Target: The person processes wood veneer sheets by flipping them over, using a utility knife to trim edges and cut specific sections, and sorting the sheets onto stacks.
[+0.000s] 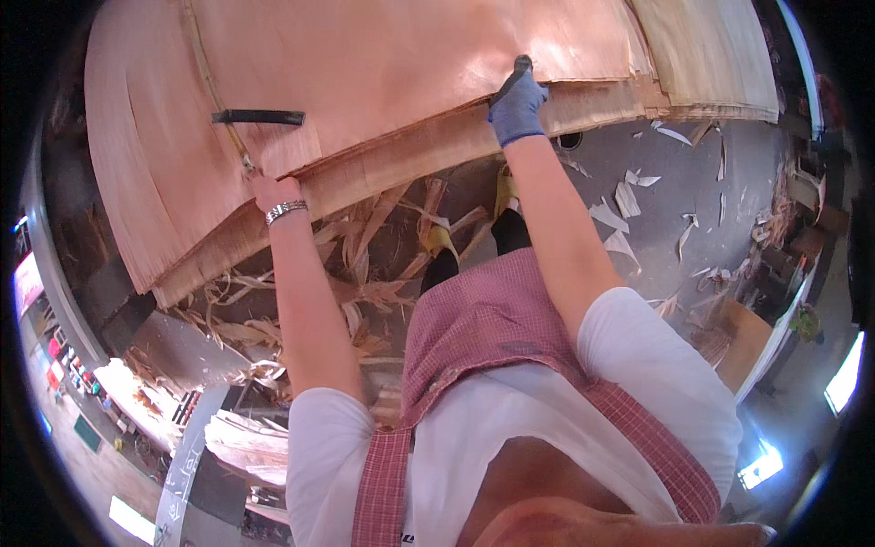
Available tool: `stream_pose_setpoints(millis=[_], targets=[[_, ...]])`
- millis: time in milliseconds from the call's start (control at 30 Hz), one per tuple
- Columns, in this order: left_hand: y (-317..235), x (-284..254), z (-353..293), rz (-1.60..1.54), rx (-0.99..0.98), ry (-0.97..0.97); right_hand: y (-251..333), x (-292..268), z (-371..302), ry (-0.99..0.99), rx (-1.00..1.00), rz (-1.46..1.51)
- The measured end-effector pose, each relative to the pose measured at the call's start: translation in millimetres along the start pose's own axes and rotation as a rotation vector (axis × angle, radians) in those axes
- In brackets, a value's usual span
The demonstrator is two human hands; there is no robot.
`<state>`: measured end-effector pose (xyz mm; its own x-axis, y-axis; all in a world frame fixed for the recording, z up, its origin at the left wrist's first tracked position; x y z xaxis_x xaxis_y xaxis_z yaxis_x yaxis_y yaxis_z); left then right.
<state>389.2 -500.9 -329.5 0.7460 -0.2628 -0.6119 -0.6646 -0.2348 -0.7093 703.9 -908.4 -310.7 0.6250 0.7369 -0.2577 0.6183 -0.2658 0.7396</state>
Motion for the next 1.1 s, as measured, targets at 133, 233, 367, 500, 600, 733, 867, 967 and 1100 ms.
stream_pose_setpoints(millis=[133,233,367,500,600,733,867,967,1100], targets=[[-10,13,-2,-0.816,-0.299,0.007,-11,20,41,0.185,0.015,0.211],[-8,7,1,-0.392,-0.182,-0.095,-19,22,53,0.077,-0.021,0.128],[-23,8,-28,-0.936,-0.415,-0.204,-3,22,34,0.218,-0.077,0.220],[-29,-17,-74,-0.483,-0.619,-0.535,-13,10,24,0.039,-0.064,0.194],[-2,-7,-46,-0.703,-0.453,-0.407,2,-6,7,0.195,0.000,0.008],[4,-5,-25,-0.815,-0.321,-0.161,-4,-9,24,0.165,-0.160,-0.290],[-2,2,-34,-0.964,-0.403,0.133,-6,8,29,0.496,0.121,0.167],[25,-20,-83,-0.640,-0.578,-0.039,10,-24,26,0.393,0.132,0.342],[-89,19,-205,-0.050,0.638,-0.012,40,-61,54,0.023,-0.255,0.181]])
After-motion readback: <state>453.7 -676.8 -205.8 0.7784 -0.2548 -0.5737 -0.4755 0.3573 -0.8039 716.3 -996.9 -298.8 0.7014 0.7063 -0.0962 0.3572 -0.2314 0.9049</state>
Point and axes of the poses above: each hand's wrist, its own z-axis towards the middle knuckle, its own x-axis out of the palm, y = z × x, the point moved 8 cm from there along z, towards the middle knuckle, and after that the axes turned 12 degrees about -y, right-handed, at the moved point
